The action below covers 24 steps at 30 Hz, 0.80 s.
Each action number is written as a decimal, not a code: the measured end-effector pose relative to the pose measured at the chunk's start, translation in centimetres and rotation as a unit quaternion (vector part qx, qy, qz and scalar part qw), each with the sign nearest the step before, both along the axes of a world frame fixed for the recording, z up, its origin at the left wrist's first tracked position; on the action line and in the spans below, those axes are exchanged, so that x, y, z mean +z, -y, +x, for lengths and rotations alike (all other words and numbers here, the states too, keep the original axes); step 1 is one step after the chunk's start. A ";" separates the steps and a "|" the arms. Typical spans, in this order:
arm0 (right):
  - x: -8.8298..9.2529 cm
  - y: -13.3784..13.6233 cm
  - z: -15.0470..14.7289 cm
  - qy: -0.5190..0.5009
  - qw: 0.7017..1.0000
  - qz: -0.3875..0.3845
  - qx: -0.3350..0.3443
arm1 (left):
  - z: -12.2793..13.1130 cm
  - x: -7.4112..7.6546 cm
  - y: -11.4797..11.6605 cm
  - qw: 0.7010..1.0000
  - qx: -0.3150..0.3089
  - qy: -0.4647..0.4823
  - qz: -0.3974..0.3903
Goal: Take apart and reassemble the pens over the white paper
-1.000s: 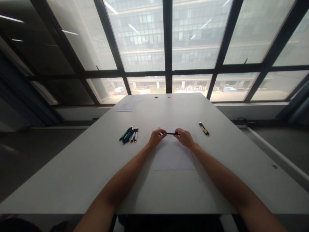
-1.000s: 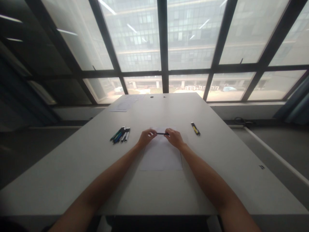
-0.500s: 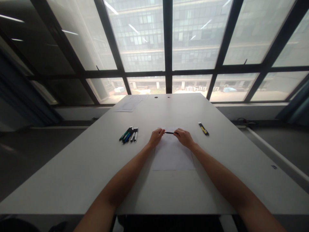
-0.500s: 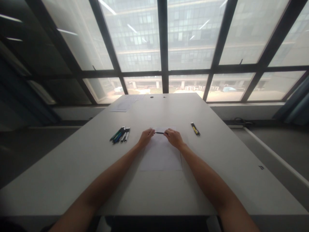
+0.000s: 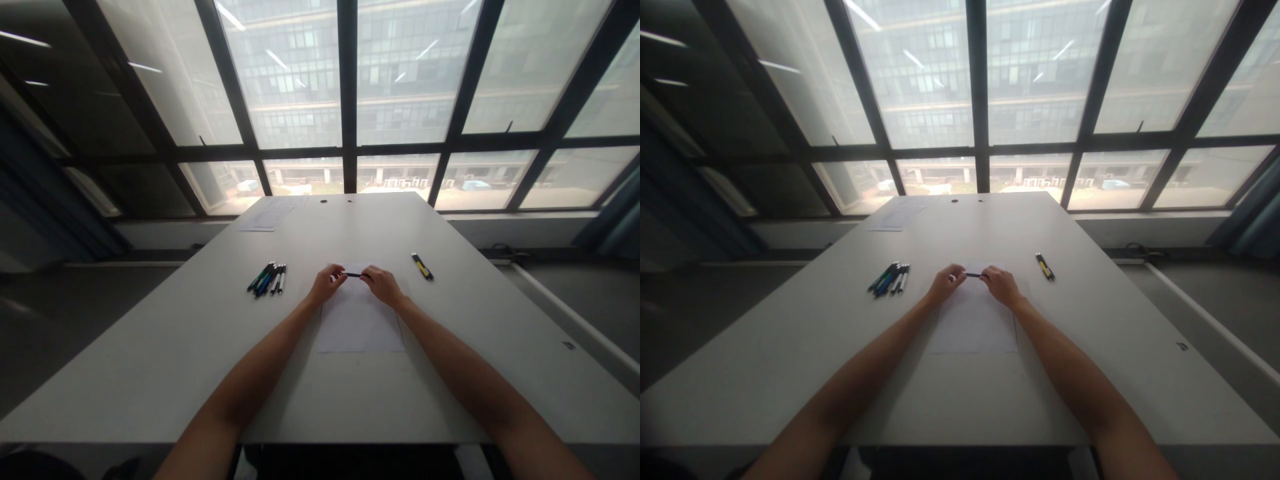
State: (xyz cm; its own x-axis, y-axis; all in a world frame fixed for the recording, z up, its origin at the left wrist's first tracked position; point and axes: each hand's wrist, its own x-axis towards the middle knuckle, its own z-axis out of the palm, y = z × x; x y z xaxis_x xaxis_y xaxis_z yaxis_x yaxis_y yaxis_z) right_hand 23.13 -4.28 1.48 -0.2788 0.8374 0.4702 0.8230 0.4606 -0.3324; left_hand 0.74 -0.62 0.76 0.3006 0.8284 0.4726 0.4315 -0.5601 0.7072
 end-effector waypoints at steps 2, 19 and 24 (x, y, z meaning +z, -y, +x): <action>0.0 0.0 0.0 -0.001 1.000 0.002 0.001 | -0.1 -0.1 -0.1 1.000 0.011 -0.018 -0.003; -0.1 0.0 0.0 -0.010 1.000 -0.004 0.014 | -0.1 0.2 0.1 1.000 0.007 0.007 -0.012; -0.1 0.0 -0.1 -0.011 1.000 -0.001 0.015 | -0.3 -0.1 -0.3 0.999 0.025 -0.034 -0.013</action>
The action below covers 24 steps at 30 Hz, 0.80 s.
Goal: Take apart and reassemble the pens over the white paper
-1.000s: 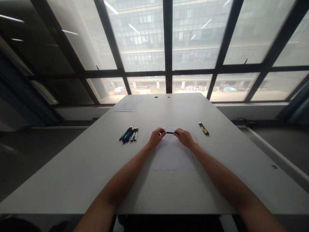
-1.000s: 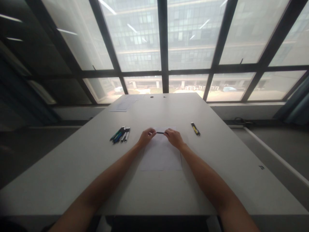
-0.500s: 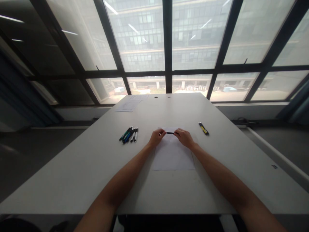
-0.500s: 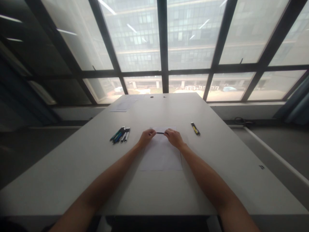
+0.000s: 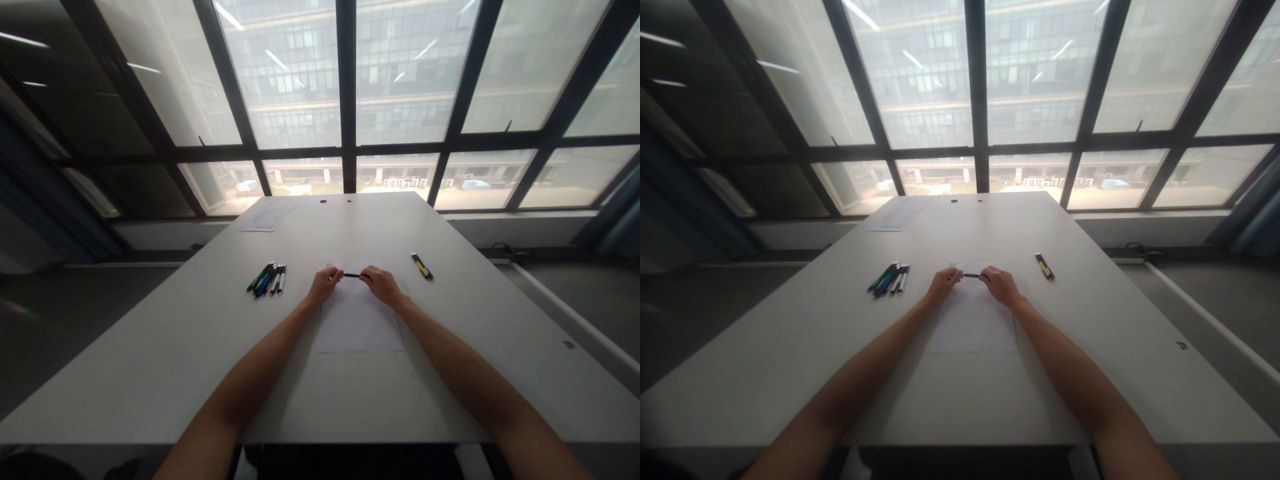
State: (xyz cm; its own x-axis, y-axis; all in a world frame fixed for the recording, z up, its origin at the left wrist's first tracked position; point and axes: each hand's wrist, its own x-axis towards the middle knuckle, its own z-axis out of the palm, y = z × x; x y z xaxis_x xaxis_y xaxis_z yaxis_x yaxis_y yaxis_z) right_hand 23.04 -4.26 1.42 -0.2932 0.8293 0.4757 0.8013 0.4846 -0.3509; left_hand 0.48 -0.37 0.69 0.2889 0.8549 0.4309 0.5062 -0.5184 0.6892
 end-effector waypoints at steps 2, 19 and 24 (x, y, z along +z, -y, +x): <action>0.0 0.0 0.0 0.000 1.000 -0.001 0.001 | -0.1 0.0 0.0 1.000 0.000 -0.007 0.006; -0.2 -0.2 0.0 0.005 1.000 0.005 0.000 | -0.1 -0.2 -0.1 1.000 -0.004 0.005 0.008; -0.1 -0.1 0.0 0.006 1.000 0.000 0.000 | -0.1 -0.1 0.0 1.000 -0.014 0.021 0.010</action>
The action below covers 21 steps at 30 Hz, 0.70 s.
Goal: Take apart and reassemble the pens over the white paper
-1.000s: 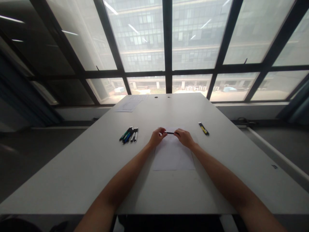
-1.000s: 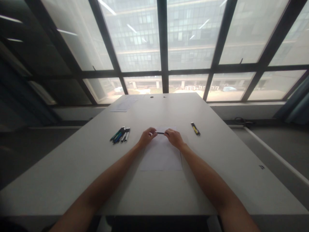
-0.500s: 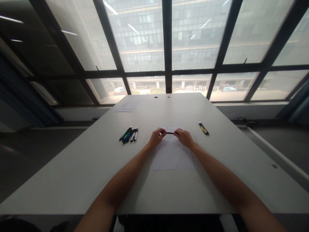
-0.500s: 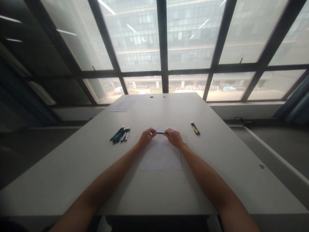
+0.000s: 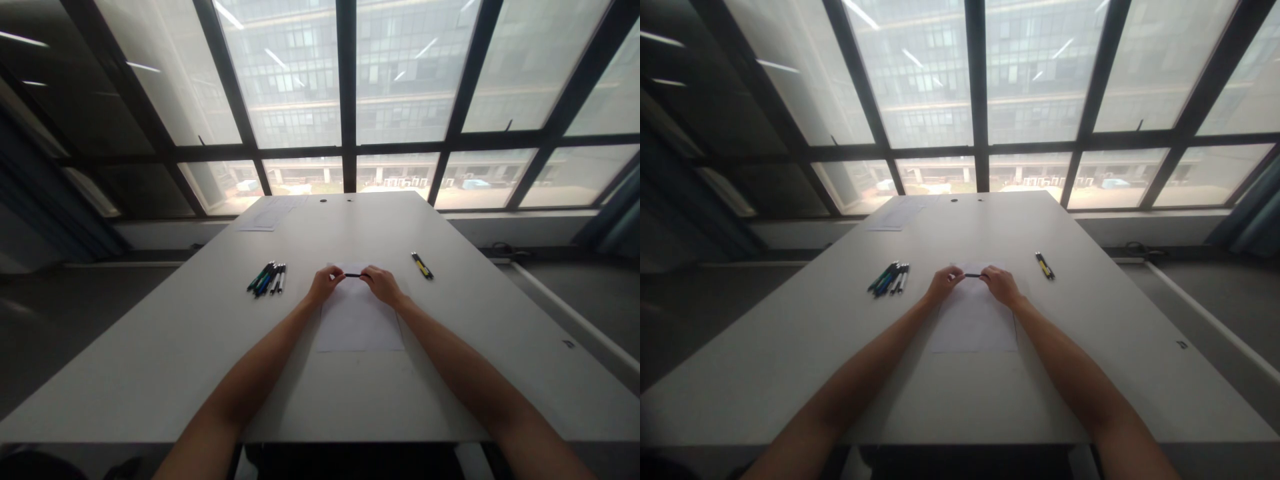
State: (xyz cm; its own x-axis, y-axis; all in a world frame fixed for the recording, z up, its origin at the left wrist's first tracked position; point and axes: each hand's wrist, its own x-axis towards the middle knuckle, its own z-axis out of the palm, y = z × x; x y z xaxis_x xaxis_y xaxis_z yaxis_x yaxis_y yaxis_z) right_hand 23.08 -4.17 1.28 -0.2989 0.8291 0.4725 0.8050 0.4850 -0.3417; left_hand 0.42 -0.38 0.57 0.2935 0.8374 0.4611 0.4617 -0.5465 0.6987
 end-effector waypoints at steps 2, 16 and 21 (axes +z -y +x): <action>0.1 0.1 0.0 0.000 1.000 -0.004 -0.002 | 0.0 0.0 0.0 1.000 0.003 0.000 -0.003; 0.1 -0.3 -0.1 0.032 0.999 0.000 0.006 | -0.2 0.1 0.2 1.000 -0.008 -0.018 0.025; 0.2 -0.1 -0.2 -0.008 1.000 0.027 -0.012 | -0.1 0.4 0.4 0.999 0.010 0.002 0.035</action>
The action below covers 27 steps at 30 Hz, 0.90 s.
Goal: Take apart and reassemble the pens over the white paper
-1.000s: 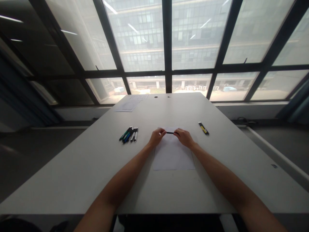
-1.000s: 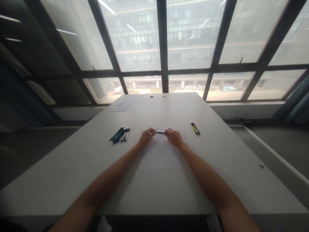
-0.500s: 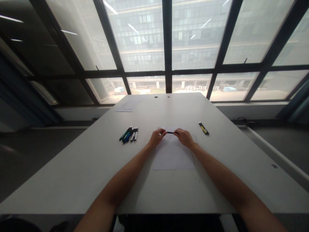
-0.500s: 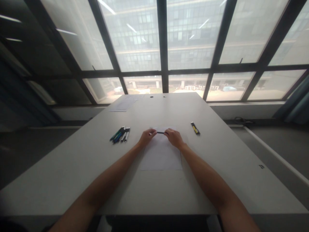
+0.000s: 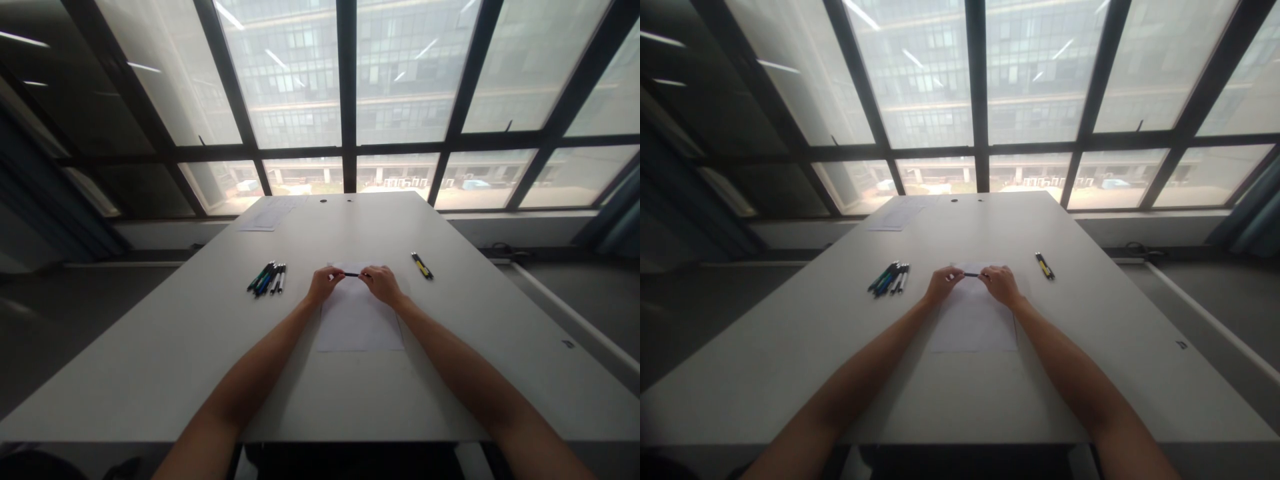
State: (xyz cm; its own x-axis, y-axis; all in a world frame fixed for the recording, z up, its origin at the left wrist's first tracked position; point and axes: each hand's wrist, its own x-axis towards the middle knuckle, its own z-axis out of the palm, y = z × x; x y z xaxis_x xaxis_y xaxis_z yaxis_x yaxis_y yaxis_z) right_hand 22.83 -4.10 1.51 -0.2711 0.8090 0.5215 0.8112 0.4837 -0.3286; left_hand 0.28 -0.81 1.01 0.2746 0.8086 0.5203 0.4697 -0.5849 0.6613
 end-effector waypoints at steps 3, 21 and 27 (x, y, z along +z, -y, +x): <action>-0.3 -0.2 0.0 -0.095 0.995 0.002 -0.039 | 0.0 0.1 0.0 0.999 0.022 0.032 0.006; 0.7 -1.8 1.4 -0.820 0.472 -0.274 0.172 | 0.3 0.5 0.6 0.998 -0.054 -0.008 0.003; 1.4 -1.4 2.7 -0.777 0.542 -0.263 0.183 | 0.3 -0.1 0.0 1.000 0.012 -0.020 0.004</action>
State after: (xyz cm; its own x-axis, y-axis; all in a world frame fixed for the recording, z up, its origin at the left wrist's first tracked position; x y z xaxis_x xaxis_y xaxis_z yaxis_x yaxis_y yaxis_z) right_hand 25.54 -2.71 2.90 -0.0273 0.9969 0.0737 -0.7611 0.0271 -0.6481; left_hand 0.53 -0.82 0.93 0.2756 0.8108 0.5164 0.5090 -0.5788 0.6371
